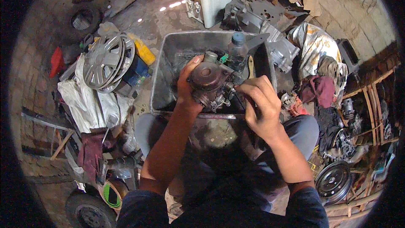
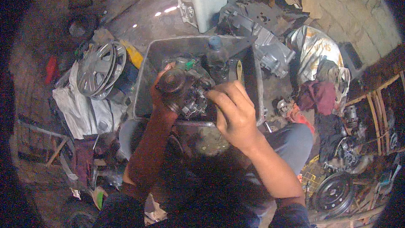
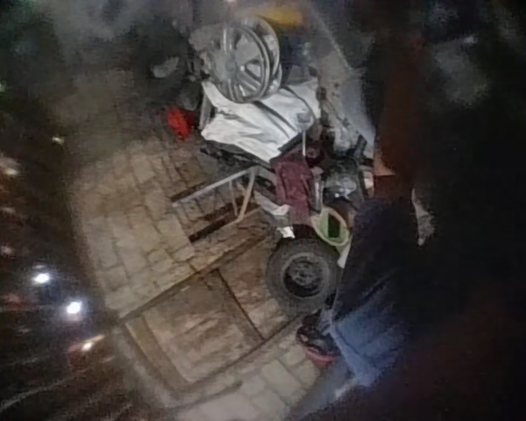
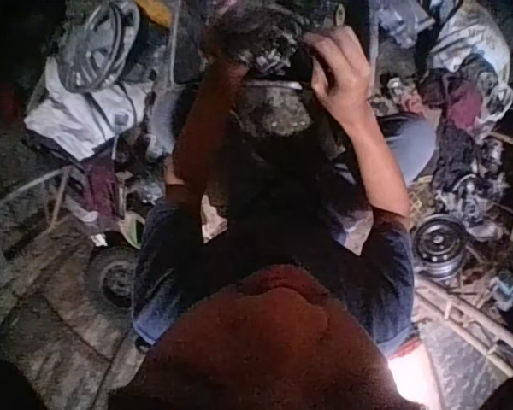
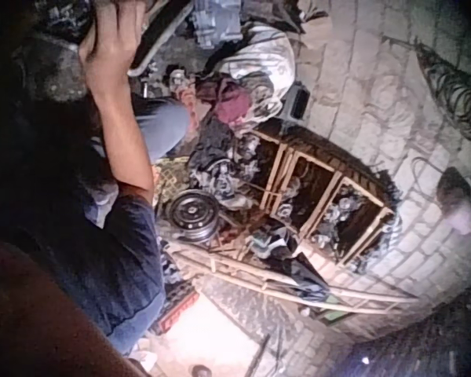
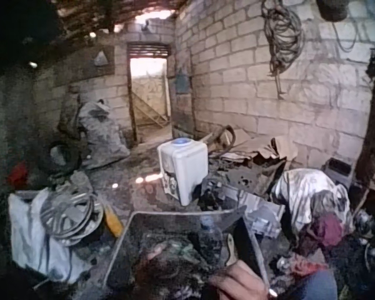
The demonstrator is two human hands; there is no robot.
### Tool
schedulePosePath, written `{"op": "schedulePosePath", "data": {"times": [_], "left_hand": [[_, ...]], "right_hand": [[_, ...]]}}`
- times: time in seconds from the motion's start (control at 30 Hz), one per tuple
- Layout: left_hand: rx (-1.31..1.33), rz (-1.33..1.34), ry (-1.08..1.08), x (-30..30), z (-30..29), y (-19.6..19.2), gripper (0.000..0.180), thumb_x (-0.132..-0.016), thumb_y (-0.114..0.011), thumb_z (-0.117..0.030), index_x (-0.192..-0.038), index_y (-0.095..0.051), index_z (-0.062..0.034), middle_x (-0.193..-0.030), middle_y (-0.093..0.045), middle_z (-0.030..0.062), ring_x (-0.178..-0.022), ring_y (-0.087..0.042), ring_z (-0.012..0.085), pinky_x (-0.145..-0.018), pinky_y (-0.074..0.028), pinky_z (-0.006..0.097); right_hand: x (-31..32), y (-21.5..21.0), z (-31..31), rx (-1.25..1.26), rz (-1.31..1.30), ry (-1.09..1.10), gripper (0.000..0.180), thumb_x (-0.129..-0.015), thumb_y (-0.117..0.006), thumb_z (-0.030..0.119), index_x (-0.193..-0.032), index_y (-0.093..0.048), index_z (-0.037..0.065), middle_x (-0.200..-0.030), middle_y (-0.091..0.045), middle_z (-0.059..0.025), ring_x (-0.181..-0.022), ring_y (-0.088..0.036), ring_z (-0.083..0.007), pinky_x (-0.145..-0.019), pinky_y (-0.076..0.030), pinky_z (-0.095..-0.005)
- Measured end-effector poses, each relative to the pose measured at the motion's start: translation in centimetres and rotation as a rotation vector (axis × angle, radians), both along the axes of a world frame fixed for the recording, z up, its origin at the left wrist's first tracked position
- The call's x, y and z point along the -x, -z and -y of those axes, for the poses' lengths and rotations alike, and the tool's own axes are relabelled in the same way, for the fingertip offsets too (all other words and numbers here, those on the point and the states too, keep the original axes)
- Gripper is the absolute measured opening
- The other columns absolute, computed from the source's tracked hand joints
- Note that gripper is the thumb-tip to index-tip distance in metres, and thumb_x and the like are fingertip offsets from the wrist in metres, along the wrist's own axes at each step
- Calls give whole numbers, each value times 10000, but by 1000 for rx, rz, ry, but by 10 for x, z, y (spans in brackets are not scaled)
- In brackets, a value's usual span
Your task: The person cleans a carburetor by pouring liquid from a plastic bottle into a metal tray and scrubbing the part with a brush. They repeatedly rotate the carburetor to access different surfaces, occasionally rinsing it with more liquid.
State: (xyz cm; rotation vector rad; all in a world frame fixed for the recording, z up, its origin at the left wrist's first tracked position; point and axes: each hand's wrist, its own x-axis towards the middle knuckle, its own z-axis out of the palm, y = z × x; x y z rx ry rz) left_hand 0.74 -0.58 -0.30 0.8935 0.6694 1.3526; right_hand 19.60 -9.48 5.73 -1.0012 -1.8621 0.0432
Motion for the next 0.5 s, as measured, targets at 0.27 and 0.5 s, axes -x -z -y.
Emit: {"op": "schedulePosePath", "data": {"times": [0.27, 0.5], "left_hand": [[-207, -1, -32, 7, 7, -5, 343, -958, -615, -193, -1266, -587, -45, -1147, -663, 134, -1051, -682, 245, -942, -563, 409], [-725, -406, -86, 14, 6, 15, 610, -886, -650, 73, -1439, -436, -69, -1429, -514, 159, -1263, -572, 271, -1048, -513, 440]], "right_hand": [[-2, 5, 0, -139, 10, 43, 416, -619, -663, -171, -1007, -668, -23, -959, -631, -181, -855, -617, -357, -745, -506, -420], [-5, 12, -5, -85, 83, 93, 414, -612, -650, -145, -1010, -664, -32, -839, -535, -161, -787, -557, -356, -693, -474, -438]]}}
